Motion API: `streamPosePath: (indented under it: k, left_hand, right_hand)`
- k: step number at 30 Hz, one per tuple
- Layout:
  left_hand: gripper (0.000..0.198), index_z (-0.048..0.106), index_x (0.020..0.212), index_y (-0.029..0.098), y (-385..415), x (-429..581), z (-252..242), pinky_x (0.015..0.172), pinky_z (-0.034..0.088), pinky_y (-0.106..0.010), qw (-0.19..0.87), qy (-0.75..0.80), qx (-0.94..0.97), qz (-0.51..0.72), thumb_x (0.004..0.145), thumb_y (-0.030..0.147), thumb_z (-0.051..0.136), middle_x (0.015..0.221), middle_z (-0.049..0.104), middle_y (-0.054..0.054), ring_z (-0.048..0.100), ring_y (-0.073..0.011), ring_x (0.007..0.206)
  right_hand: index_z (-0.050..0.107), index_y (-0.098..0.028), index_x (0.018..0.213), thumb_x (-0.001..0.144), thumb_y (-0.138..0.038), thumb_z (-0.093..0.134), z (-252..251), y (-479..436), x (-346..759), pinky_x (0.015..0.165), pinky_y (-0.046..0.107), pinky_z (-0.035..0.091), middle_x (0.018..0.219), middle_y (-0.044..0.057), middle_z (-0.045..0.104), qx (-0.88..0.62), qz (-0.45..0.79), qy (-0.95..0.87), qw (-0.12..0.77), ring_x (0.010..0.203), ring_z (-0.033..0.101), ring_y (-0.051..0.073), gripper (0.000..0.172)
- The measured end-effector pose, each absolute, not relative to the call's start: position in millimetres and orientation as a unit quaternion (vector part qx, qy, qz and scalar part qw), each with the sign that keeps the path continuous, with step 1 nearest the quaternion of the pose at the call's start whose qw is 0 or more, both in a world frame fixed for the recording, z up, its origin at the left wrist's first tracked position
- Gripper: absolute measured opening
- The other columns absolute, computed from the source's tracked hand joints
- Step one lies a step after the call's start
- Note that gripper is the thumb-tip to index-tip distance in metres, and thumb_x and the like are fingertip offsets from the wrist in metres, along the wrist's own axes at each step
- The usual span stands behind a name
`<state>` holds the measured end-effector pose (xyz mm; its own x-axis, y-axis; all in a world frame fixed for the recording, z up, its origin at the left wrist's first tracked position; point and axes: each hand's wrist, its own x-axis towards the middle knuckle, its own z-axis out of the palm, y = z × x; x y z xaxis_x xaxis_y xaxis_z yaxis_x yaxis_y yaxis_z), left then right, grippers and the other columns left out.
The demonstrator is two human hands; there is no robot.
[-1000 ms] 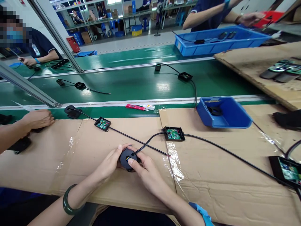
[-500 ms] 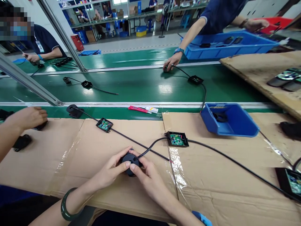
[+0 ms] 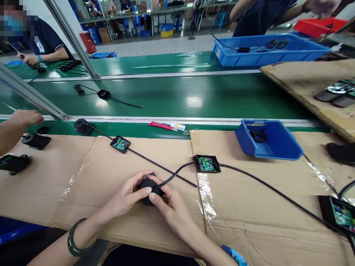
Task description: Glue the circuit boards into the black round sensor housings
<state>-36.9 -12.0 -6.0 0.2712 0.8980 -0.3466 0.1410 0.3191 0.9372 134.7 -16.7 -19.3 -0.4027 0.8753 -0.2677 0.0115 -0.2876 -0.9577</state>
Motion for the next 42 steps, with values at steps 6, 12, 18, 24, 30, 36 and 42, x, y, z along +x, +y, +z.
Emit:
streamPosePath:
  k: [6,12,18,24,30,36,42]
  left_hand:
    - [0.046,0.050,0.130,0.017,-12,-39,-5,0.111,0.036,-0.042,0.592,0.518,0.543,0.294,0.086,0.032,0.056,0.133,0.058,-0.010,0.049,-0.0258,0.127]
    - [0.048,0.050,0.132,0.018,-10,-41,-8,0.114,0.032,-0.042,0.612,0.508,0.531,0.292,0.089,0.037,0.054,0.139,0.054,-0.009,0.045,-0.0258,0.132]
    - [0.048,0.048,0.134,0.019,-10,-47,-6,0.115,0.032,-0.043,0.609,0.500,0.549,0.278,0.088,0.029,0.053,0.142,0.051,-0.009,0.043,-0.0261,0.134]
    - [0.051,0.039,0.140,0.017,-11,-47,-6,0.117,0.028,-0.044,0.606,0.495,0.573,0.244,0.092,0.032,0.047,0.146,0.044,-0.011,0.037,-0.0258,0.137]
    - [0.049,0.044,0.137,0.017,-10,-46,-10,0.116,0.029,-0.045,0.603,0.497,0.564,0.266,0.090,0.031,0.050,0.143,0.048,-0.012,0.041,-0.0275,0.135]
    - [0.054,0.051,0.131,0.020,-4,-50,-14,0.115,0.034,-0.041,0.666,0.481,0.490,0.293,0.083,0.043,0.062,0.142,0.052,-0.009,0.041,-0.0283,0.137]
    - [0.066,0.054,0.125,0.018,1,-46,-14,0.111,0.039,-0.043,0.671,0.468,0.488,0.304,0.071,0.046,0.078,0.134,0.058,-0.013,0.049,-0.0308,0.130]
  right_hand:
    - [0.063,-0.024,0.127,0.081,-0.055,0.064,-18,-17,132,0.107,0.049,0.043,0.135,0.011,0.059,-0.452,0.648,-0.512,0.337,0.126,0.054,0.030,0.056]
    - [0.058,-0.024,0.133,0.086,-0.053,0.059,-19,-17,136,0.112,0.050,0.037,0.140,0.010,0.055,-0.455,0.633,-0.542,0.313,0.131,0.050,0.027,0.055]
    - [0.058,-0.027,0.132,0.087,-0.041,0.059,-13,-18,133,0.111,0.047,0.039,0.138,0.007,0.058,-0.473,0.605,-0.563,0.306,0.129,0.052,0.025,0.047]
    - [0.063,-0.025,0.127,0.084,-0.042,0.062,-9,-18,128,0.106,0.048,0.044,0.134,0.009,0.061,-0.480,0.631,-0.522,0.313,0.126,0.054,0.028,0.046]
    - [0.065,-0.025,0.124,0.084,-0.044,0.063,-7,-21,122,0.108,0.047,0.042,0.131,0.009,0.063,-0.497,0.617,-0.512,0.333,0.127,0.054,0.028,0.045]
    - [0.062,-0.026,0.128,0.082,-0.045,0.065,-9,-21,123,0.105,0.044,0.045,0.135,0.007,0.060,-0.471,0.638,-0.497,0.353,0.126,0.055,0.026,0.049]
    - [0.057,-0.028,0.133,0.087,-0.045,0.058,-5,-19,127,0.110,0.043,0.039,0.134,0.004,0.061,-0.442,0.624,-0.538,0.354,0.125,0.055,0.024,0.048]
